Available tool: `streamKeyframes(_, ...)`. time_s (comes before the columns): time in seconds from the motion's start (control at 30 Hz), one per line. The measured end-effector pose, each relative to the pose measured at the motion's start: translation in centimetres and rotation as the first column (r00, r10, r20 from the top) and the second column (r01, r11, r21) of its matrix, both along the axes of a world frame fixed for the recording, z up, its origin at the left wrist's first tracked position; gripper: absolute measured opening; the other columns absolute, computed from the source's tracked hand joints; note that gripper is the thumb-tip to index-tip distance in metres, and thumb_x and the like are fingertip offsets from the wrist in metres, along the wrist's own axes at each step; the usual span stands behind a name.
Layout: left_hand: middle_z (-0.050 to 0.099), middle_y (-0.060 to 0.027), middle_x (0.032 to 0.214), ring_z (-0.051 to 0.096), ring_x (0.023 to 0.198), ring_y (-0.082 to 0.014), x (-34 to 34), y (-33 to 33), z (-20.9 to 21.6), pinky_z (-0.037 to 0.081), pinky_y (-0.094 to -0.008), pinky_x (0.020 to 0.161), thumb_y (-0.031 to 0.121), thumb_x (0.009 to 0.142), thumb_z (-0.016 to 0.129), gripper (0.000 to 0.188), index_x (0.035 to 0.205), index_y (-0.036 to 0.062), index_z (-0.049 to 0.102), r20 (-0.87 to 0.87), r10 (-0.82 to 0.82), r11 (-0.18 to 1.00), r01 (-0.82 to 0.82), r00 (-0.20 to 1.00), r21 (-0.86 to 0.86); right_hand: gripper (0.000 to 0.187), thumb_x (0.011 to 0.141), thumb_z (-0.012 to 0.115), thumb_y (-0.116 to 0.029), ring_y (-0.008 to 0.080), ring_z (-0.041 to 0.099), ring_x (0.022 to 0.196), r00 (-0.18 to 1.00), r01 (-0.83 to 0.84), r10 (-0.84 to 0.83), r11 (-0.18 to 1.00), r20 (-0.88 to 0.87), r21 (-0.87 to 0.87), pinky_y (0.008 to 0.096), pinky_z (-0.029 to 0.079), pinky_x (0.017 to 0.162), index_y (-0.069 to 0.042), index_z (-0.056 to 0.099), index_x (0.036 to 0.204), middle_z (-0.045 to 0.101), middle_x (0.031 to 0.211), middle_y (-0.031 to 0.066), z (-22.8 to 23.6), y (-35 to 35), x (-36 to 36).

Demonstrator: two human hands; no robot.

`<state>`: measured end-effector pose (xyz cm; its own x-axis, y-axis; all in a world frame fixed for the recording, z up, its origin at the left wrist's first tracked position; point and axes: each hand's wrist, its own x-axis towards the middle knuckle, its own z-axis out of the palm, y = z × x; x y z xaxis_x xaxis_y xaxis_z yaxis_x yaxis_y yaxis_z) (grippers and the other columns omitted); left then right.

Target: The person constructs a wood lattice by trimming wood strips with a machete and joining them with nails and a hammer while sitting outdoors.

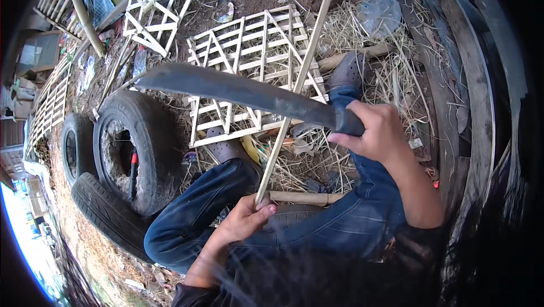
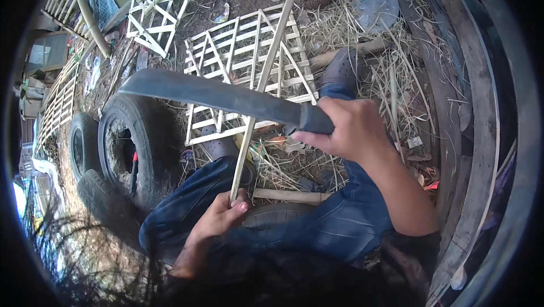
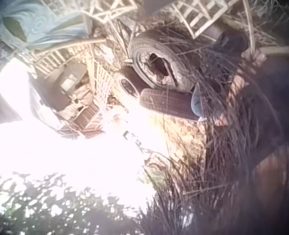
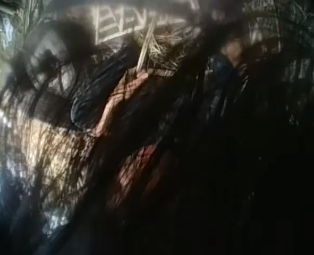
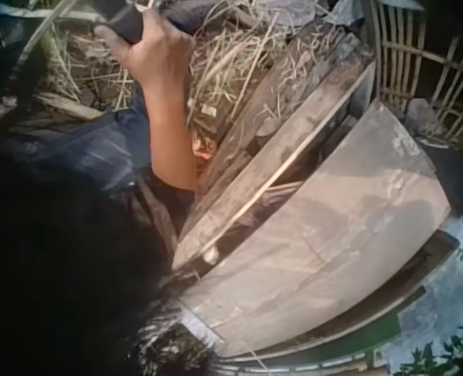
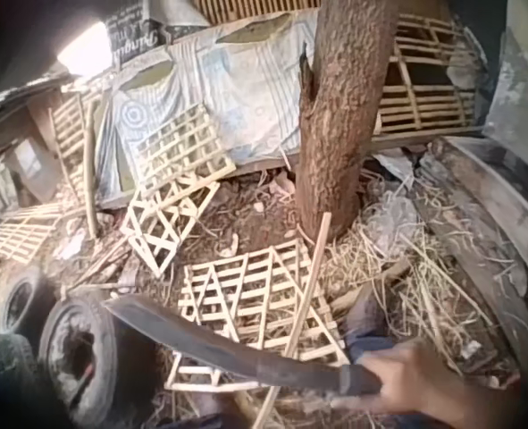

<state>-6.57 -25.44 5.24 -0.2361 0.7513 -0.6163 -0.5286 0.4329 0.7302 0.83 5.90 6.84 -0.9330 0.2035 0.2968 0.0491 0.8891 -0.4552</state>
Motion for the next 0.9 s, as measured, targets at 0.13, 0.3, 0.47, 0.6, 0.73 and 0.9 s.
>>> streamKeyframes(0.13, 0.038, 0.0075, 0.067, 0.034, 0.056, -0.0021, 0.9, 0.6, -0.5, 0.030, -0.0213, 0.047, 0.024, 0.094, 0.060, 0.036, 0.074, 0.0148, 0.032, 0.193, 0.048, 0.996, -0.062, 0.980, 0.065, 0.059, 0.075, 0.063, -0.064, 0.0241, 0.063, 0.050, 0.985, -0.173, 0.171, 0.982, 0.027, 0.071, 0.0334, 0.050, 0.048, -0.006, 0.058, 0.069, 0.059, 0.055, 0.0070, -0.9, -2.5, 0.1)
streamKeyframes(0.3, 0.040, 0.0053, 0.068, 0.037, 0.064, -0.0041, 2.5, 1.7, -0.6, 0.034, -0.0234, 0.054, 0.023, 0.093, 0.061, 0.026, 0.083, 0.0068, 0.044, -0.346, 0.094, 0.994, -0.109, 0.933, -0.024, 0.059, 0.077, 0.061, -0.065, 0.0242, 0.061, 0.046, 0.971, -0.232, 0.224, 0.967, 0.084, 0.108, 0.0342, 0.049, 0.046, -0.007, 0.054, 0.065, 0.055, 0.051, 0.0068, -1.3, -3.2, -0.1)
streamKeyframes(0.47, 0.045, 0.0022, 0.071, 0.037, 0.069, -0.0063, 2.0, -1.1, 0.8, 0.037, -0.0250, 0.060, 0.017, 0.093, 0.061, 0.019, 0.093, -0.0008, 0.053, -0.423, -0.138, 0.954, 0.005, 0.896, -0.301, 0.054, 0.075, 0.066, -0.060, 0.0244, 0.061, 0.047, 0.999, -0.027, 0.019, 0.977, 0.040, 0.211, 0.0343, 0.048, 0.047, -0.007, 0.060, 0.071, 0.060, 0.055, 0.0081, -1.8, 2.2, -1.1)
streamKeyframes(0.6, 0.047, 0.0001, 0.069, 0.038, 0.068, -0.0064, 2.2, -4.9, 0.3, 0.038, -0.0239, 0.059, 0.012, 0.092, 0.062, 0.018, 0.087, -0.0014, 0.052, -0.456, -0.154, 0.964, 0.033, 0.876, -0.262, 0.052, 0.082, 0.060, -0.057, 0.0344, 0.064, 0.063, 0.817, 0.514, -0.534, 0.846, 0.218, 0.145, 0.0417, 0.050, 0.059, -0.005, 0.066, 0.082, 0.064, 0.065, 0.0148, -2.9, 8.9, -0.1)
streamKeyframes(0.73, 0.037, 0.0053, 0.068, 0.032, 0.065, -0.0040, 1.4, -8.2, -2.0, 0.033, -0.0215, 0.056, 0.012, 0.094, 0.059, 0.033, 0.071, 0.0111, 0.034, -0.398, -0.014, 0.975, -0.076, 0.917, -0.210, 0.053, 0.087, 0.057, -0.055, 0.0206, 0.056, 0.048, 0.658, 0.749, -0.712, 0.653, 0.246, -0.112, 0.0342, 0.042, 0.050, -0.003, 0.063, 0.076, 0.055, 0.053, 0.0071, -5.1, 12.8, 4.0)
streamKeyframes(0.9, 0.035, 0.0077, 0.060, 0.030, 0.052, -0.0028, 0.4, -6.2, -2.4, 0.025, -0.0213, 0.044, 0.030, 0.094, 0.060, 0.035, 0.074, 0.0160, 0.034, -0.066, 0.078, 0.994, -0.083, 0.995, -0.074, 0.049, 0.090, 0.058, -0.046, 0.0119, 0.045, 0.045, 0.686, 0.721, -0.658, 0.556, 0.311, -0.414, 0.0304, 0.035, 0.047, -0.001, 0.058, 0.071, 0.045, 0.050, -0.0003, -5.0, 11.0, 4.8)
